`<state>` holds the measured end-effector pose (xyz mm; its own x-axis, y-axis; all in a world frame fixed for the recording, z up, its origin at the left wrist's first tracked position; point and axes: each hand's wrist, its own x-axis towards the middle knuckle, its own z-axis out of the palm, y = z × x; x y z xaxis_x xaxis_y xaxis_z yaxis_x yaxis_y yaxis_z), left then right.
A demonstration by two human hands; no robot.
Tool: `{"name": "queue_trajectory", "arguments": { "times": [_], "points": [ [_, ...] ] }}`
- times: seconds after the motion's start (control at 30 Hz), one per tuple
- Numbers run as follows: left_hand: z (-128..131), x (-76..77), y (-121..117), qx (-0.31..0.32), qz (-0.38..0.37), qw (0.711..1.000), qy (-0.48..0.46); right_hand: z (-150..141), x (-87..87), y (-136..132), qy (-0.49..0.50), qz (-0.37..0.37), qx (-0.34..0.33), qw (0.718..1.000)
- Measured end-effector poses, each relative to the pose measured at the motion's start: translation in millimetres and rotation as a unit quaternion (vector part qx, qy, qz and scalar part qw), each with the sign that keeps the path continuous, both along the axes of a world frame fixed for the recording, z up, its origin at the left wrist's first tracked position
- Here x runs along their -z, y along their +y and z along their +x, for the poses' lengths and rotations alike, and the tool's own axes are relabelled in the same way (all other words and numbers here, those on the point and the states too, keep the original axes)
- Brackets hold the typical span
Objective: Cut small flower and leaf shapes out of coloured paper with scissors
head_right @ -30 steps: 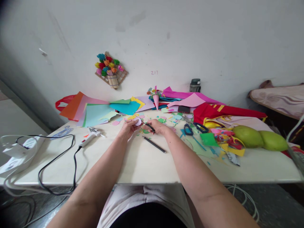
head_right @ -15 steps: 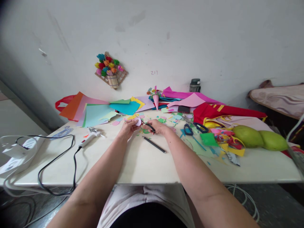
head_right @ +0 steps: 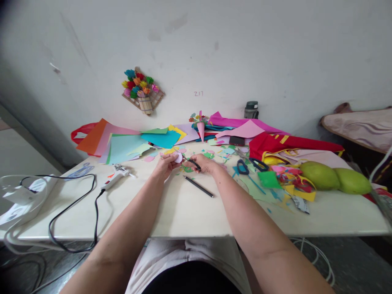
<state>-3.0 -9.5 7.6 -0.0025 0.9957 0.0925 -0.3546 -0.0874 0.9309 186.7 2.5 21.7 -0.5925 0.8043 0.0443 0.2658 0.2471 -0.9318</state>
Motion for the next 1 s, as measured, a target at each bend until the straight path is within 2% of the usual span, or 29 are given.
{"name": "queue_trajectory", "arguments": {
  "times": [0.5, 0.83, 1.0],
  "points": [
    [1, 0.4, 1, -0.013, -0.01, 1.0, -0.008, -3, -5.3, -6, 0.014, -0.018, 0.016, 1.0],
    [1, -0.1, 0, -0.03, -0.001, 1.0, -0.003, -1, 6.0, 5, 0.027, -0.008, -0.015, 0.999],
    [0, 1.0, 0, -0.04, 0.005, 0.999, 0.019, 0, 5.2, 3, 0.019, -0.007, -0.01, 1.0]
  ]
}}
